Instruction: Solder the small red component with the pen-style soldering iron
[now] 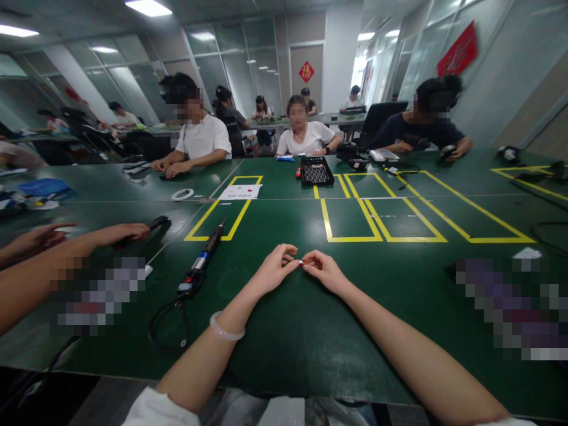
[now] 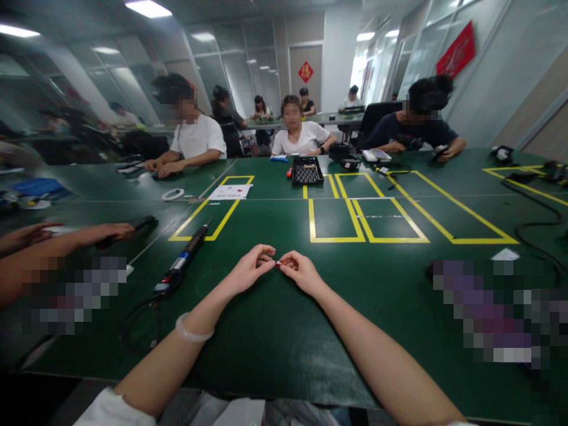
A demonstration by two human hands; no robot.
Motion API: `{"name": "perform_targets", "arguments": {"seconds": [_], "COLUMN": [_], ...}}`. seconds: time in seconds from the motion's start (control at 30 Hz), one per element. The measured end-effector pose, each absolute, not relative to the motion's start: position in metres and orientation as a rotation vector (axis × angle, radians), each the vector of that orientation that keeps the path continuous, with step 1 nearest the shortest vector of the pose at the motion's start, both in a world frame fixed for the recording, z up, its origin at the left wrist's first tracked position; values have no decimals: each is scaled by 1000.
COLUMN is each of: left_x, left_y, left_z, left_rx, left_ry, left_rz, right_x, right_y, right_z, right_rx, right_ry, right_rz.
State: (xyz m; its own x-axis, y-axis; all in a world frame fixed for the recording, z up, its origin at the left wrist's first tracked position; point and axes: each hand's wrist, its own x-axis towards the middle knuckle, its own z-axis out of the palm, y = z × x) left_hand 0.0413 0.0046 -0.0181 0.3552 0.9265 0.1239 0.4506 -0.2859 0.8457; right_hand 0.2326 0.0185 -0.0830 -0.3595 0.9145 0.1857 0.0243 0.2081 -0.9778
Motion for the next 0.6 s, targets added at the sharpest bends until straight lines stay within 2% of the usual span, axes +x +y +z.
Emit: {"name": "perform_targets", "arguments": {"seconds": [0.23, 0.33, 0.47, 0.6], "left_x": [-35, -90, -163, -199], "left_y": [-27, -35, -38, -35], "left_z": [14, 4, -16, -32], "left_rx": [2307, 2402, 2212, 2059], "left_ry": [1566, 1866, 2310, 2341], "left_rz": [580, 443, 239, 99], "right_x": [233, 232, 232, 232], "right_y": [15, 14, 13, 12], "right_z": [-79, -77, -76, -75], "right_rx": [-927, -936, -944, -953], "right_ry": [-1664, -1677, -1693, -1704], "right_rz": [1250, 1242, 1235, 1226]}}
